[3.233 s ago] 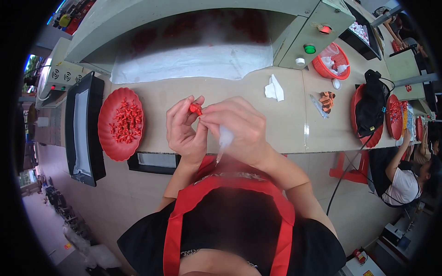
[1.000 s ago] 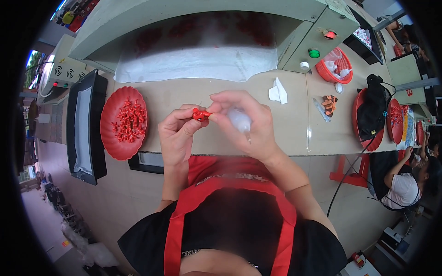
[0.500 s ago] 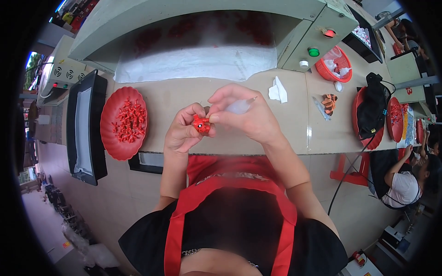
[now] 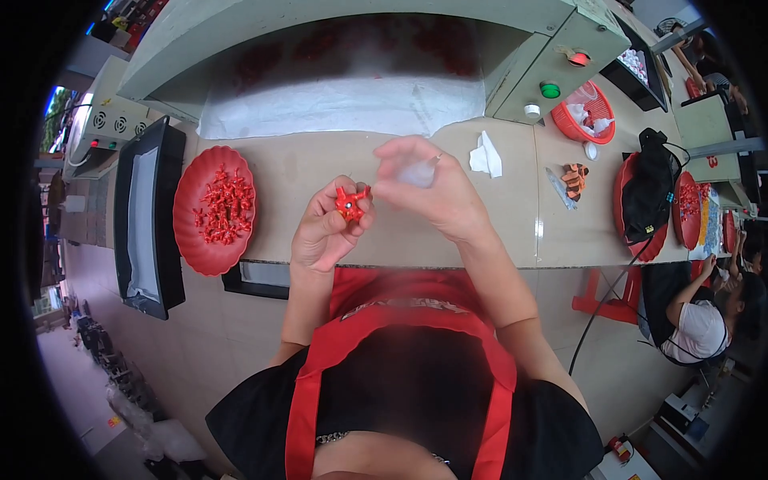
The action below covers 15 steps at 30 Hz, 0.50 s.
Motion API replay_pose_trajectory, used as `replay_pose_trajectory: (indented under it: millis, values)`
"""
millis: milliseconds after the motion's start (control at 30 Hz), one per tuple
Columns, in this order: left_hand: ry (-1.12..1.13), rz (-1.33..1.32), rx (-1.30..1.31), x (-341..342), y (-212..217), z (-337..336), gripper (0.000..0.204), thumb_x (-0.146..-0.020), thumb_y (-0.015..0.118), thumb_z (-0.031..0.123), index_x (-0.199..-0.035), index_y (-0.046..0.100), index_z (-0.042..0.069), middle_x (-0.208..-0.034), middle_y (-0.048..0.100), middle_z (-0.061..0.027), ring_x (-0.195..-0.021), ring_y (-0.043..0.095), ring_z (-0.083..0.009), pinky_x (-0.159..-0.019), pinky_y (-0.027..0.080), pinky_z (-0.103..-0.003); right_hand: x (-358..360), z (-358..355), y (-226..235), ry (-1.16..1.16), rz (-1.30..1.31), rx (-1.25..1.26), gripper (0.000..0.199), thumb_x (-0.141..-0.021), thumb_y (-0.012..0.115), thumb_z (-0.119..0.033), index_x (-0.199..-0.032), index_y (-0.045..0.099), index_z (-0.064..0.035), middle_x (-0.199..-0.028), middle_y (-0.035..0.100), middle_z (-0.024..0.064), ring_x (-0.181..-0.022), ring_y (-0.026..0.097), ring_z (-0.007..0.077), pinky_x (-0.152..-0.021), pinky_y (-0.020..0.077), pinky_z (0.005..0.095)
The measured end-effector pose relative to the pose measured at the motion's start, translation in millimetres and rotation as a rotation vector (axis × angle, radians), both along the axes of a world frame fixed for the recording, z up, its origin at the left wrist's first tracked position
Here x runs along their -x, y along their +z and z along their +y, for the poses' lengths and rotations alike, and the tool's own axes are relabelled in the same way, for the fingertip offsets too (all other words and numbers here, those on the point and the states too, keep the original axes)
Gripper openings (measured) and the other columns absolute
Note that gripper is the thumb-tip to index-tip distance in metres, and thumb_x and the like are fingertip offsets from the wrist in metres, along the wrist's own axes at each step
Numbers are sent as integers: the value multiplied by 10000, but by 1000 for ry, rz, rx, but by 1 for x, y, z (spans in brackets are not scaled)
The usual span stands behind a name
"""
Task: The person assembles small red plastic toy components by hand, applying glue from a glue bottle to join the parts together.
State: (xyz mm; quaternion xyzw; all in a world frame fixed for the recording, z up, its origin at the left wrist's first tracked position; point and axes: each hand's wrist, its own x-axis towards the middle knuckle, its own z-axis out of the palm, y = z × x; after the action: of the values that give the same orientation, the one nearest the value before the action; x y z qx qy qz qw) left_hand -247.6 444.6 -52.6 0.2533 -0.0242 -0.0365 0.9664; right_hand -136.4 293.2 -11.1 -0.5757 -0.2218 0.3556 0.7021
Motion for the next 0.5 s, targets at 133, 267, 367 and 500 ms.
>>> replay_pose_trajectory:
  millis: [133,267,367,500]
  values:
    - [277,146,-147,2,10,-6,260,-778,669,53,-1000,535,25,-933,601,-114,-803,619,-198,-637,491,-212,-2,-11,-9,-197,-414,117,427,-780,591,40,-1174,432,-4,-990,527,75,-904,553,127,-691,492,249]
    - [451,218,-354,4,20,-10,210,-800,634,31,-990,549,7,-893,621,-100,-775,619,-171,-644,478,-221,14,-21,11,-220,-259,30,434,-760,596,50,-1165,452,-9,-989,579,68,-898,561,116,-791,458,261]
    - [522,275,-449,3,28,-15,200,-795,626,-2,-979,548,-6,-878,624,-93,-763,620,-160,-673,488,-232,27,-29,20,-262,-420,59,401,-774,575,19,-1152,442,34,-930,585,119,-823,603,164,-700,497,258]
    - [564,254,-584,2,32,-18,210,-785,627,-33,-977,543,-23,-869,626,-97,-766,617,-151,-675,492,-237,35,-33,24,-266,-1077,61,416,-686,704,-117,-1027,531,48,-909,611,142,-725,618,183,-634,498,269]
